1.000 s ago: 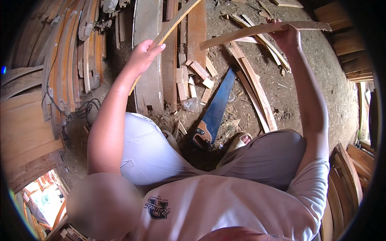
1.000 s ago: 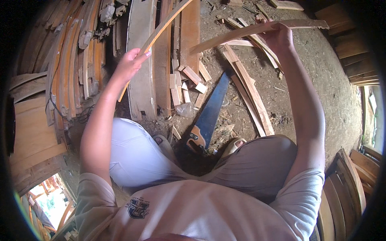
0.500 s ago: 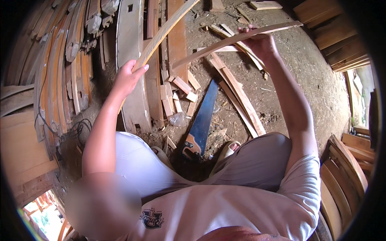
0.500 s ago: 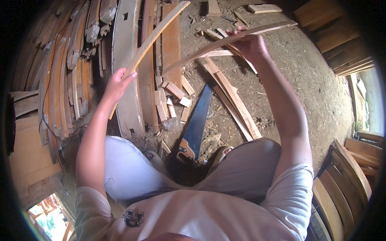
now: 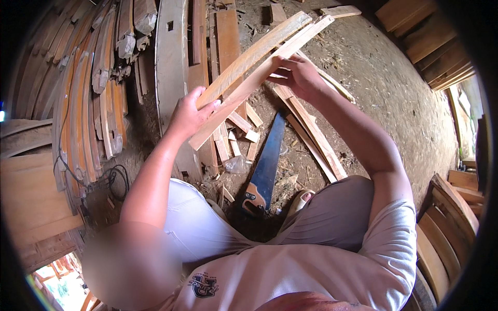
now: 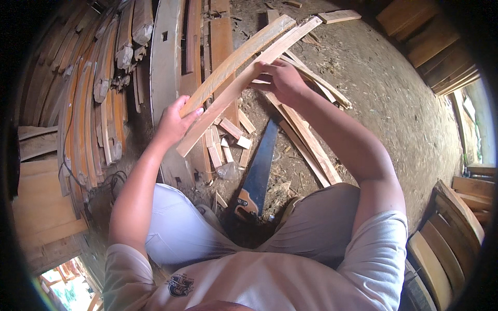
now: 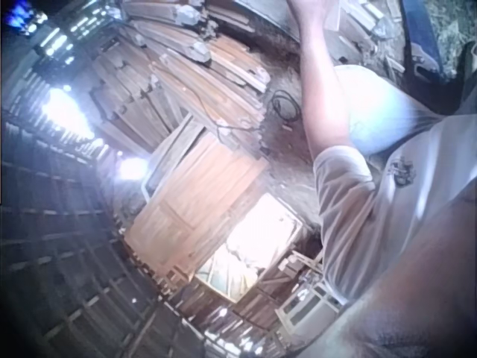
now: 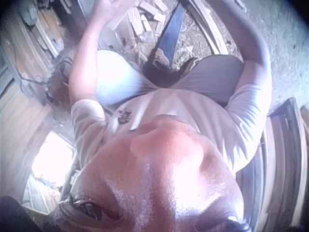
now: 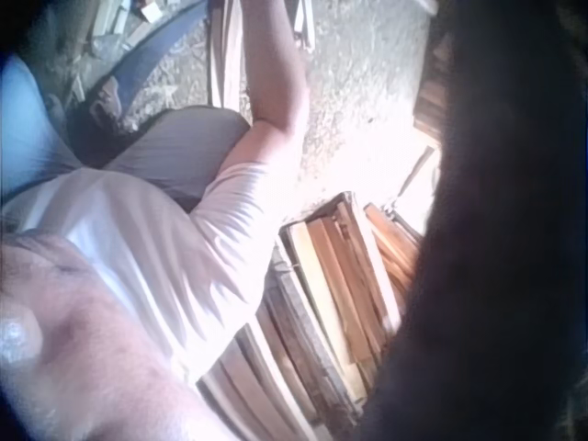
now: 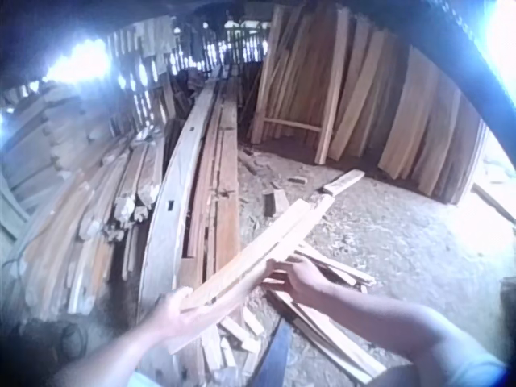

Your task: The person sits on the floor of a workshop and uses a hand saw to cut thin wooden strips into smaller pieces. They repeatedly pick up strips, position them on a larger board, and saw them to size.

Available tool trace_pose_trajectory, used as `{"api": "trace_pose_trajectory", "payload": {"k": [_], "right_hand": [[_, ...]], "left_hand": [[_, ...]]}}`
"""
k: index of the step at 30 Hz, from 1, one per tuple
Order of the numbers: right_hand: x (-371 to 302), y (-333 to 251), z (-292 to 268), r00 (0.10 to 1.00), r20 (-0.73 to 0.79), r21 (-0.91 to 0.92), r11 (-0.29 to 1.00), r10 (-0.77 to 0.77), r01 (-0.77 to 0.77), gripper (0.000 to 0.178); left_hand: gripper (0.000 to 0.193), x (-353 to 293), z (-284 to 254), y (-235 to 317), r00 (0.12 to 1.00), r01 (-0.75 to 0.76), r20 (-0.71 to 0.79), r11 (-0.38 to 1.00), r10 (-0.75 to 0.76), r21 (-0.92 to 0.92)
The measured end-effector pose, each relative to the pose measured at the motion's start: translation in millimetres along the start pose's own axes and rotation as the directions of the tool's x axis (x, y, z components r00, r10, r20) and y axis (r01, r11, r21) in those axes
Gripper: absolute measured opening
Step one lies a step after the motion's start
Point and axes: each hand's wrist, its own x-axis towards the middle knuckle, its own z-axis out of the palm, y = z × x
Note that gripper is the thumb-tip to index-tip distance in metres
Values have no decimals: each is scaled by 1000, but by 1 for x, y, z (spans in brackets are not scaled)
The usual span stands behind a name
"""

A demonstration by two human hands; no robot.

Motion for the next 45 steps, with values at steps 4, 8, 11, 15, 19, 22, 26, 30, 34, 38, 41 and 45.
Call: {"api": "trace_pose_trajectory", "payload": {"k": [4,8,11,15,19,22,26,30,34,38,41,45], "right_hand": [[-7,-4,14,1000,-19,7,1000,-7,8,26],[-7,-6,20,997,-44,17,998,-59,60,27],[-8,-11,17,998,-64,102,995,1,6,30],[-3,-9,6,999,34,172,985,-2,-4,31],[4,-4,13,994,-90,63,996,-59,65,24],[18,-6,-31,988,-145,122,990,-47,65,24],[27,-8,-54,990,-106,144,983,-95,110,21],[23,-12,-52,992,-82,203,973,-97,112,23],[12,-14,-38,989,-130,259,961,-64,96,27],[8,-9,-34,988,-144,224,971,-47,79,29],[6,-6,-40,996,-39,242,967,-75,82,24],[8,-5,-40,995,-43,237,966,-92,99,19]], "left_hand": [[46,-1,5,14,999,-44,-9,999,44,16],[51,-1,4,14,998,-44,39,999,42,32],[53,-1,6,18,994,-106,27,994,105,31],[49,-4,3,32,990,-141,1,979,143,145],[48,-3,4,34,981,-171,-48,950,190,260],[42,7,15,57,986,-133,-51,926,161,353],[34,11,31,55,898,-217,-175,750,405,625],[24,10,31,67,861,-216,-253,768,441,603],[16,12,30,74,856,-246,-248,780,453,575],[14,10,32,75,849,-264,-257,792,461,551],[14,12,34,80,866,-267,-234,804,442,531],[16,13,33,79,873,-248,-244,814,423,525]]}}
